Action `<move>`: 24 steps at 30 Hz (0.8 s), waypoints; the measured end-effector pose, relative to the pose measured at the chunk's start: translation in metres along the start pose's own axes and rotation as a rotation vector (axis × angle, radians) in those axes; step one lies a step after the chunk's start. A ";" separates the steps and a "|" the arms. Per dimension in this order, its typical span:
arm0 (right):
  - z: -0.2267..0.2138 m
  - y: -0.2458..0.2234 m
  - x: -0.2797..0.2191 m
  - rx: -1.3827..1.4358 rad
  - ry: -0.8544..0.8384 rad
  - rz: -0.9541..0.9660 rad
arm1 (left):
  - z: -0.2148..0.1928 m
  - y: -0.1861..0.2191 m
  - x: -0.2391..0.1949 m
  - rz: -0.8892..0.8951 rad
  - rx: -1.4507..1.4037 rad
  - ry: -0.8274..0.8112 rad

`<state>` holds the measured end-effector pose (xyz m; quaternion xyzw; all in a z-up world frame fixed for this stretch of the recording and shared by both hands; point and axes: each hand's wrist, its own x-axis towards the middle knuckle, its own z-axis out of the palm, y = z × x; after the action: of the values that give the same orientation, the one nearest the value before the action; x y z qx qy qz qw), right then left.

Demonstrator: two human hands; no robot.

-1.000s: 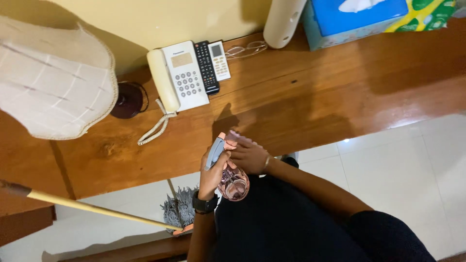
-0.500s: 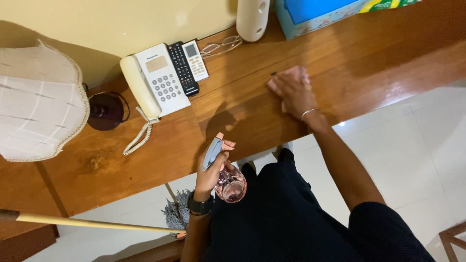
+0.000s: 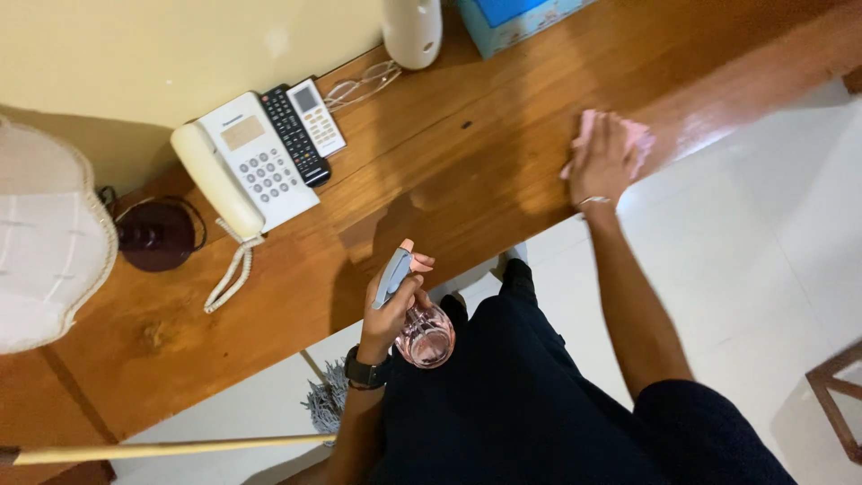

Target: Transferring tissues from a packet into a blue tissue holder and then cleaning the desk surface with a spray and cloth.

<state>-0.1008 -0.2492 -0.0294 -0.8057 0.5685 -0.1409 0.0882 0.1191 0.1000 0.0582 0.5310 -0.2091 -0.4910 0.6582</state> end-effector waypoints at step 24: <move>-0.028 -0.013 -0.020 0.126 -0.192 -0.855 | 0.098 -0.002 0.083 -0.089 0.098 -0.055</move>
<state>-0.1045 -0.2252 -0.0018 -0.9710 0.1635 -0.1237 0.1234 0.0757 -0.0208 0.0705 0.5578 -0.2272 -0.5231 0.6029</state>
